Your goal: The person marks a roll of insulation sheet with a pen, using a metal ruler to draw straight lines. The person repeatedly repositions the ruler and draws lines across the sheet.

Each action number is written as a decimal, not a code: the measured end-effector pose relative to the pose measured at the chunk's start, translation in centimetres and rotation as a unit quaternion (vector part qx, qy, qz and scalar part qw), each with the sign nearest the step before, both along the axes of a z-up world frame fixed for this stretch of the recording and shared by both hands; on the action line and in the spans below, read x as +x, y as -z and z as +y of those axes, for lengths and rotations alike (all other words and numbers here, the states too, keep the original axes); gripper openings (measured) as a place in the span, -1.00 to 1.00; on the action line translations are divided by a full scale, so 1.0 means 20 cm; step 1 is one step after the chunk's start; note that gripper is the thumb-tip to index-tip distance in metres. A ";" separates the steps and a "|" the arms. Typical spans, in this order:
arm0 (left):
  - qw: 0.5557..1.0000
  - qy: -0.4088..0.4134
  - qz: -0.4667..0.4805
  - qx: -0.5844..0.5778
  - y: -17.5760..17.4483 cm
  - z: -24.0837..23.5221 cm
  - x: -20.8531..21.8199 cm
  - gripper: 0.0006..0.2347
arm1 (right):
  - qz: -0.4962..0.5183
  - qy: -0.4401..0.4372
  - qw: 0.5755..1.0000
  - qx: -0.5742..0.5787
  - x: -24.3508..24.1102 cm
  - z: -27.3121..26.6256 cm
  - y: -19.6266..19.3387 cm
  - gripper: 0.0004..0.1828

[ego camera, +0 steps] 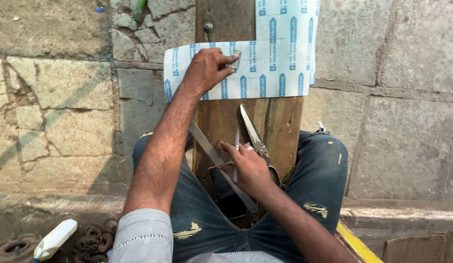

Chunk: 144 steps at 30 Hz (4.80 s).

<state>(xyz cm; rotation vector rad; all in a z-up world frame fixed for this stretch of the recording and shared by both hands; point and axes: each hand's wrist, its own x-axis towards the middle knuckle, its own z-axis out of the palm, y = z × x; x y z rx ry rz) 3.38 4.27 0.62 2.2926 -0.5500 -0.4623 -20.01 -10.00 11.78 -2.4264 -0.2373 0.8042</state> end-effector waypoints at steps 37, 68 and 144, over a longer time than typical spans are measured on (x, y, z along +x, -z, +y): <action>0.982 0.011 -0.185 0.040 0.05 -0.17 -0.03 -0.56 | -0.347 0.218 0.908 0.083 1.30 -0.56 0.64 -0.84; 0.973 0.136 -0.085 0.167 0.01 -0.26 0.18 0.11 | -0.257 0.153 0.951 -0.082 0.88 -0.62 0.58 -0.55; 0.976 0.126 -0.101 0.144 0.00 -0.25 0.16 0.10 | -0.254 0.246 0.902 0.248 1.08 -0.66 0.60 -0.84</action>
